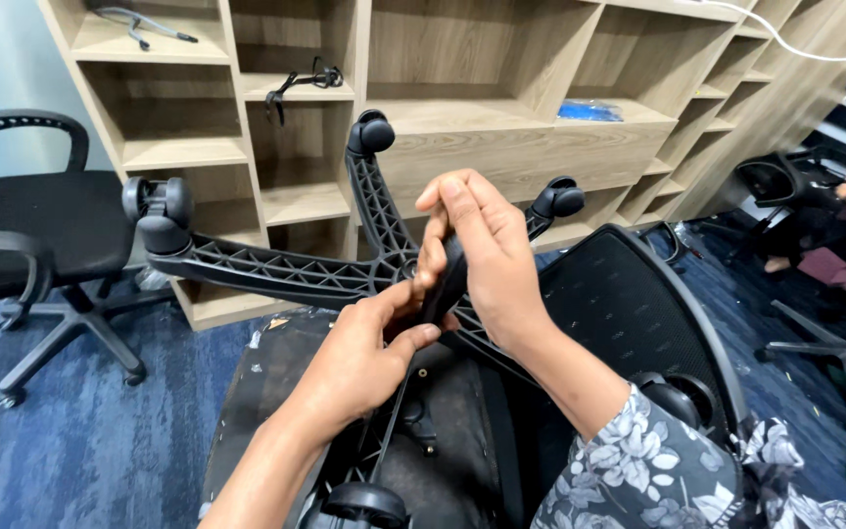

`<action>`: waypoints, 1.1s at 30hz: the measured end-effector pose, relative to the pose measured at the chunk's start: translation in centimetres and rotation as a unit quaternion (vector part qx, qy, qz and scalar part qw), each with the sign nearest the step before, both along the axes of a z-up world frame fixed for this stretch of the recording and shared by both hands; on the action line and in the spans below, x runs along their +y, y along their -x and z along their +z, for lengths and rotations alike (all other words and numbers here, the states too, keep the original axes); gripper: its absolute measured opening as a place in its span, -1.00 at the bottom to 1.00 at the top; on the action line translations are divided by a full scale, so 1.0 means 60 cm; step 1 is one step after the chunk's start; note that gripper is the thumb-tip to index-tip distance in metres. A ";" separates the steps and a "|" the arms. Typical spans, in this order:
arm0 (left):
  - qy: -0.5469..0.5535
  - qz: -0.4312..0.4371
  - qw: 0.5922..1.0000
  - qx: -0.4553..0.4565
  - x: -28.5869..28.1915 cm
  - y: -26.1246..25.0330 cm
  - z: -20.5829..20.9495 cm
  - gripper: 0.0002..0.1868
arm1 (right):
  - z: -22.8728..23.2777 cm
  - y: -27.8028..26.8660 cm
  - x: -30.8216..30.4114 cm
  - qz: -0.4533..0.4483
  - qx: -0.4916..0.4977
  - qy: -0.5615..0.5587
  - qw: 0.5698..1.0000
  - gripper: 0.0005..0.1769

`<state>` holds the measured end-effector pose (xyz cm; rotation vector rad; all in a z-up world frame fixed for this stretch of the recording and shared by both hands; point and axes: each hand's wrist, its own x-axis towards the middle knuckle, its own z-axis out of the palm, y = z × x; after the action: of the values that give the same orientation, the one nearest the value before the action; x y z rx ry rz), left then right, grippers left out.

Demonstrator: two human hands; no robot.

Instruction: The person uses a manual T-handle Allen wrench to tighten the central bolt on the base of an office chair. They rotate the wrench repeatedly to secure the base while the chair remains upside down on a work surface.

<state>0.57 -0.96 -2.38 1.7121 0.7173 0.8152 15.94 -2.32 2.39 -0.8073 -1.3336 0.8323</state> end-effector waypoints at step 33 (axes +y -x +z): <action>-0.004 0.143 0.990 -0.015 0.012 -0.024 -0.019 -0.57 | 0.007 0.058 0.020 -0.154 0.031 0.097 0.983 -0.60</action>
<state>2.03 -0.26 -3.53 1.6215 0.9541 1.0382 12.44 -1.12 2.79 -1.1015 -1.0486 0.7393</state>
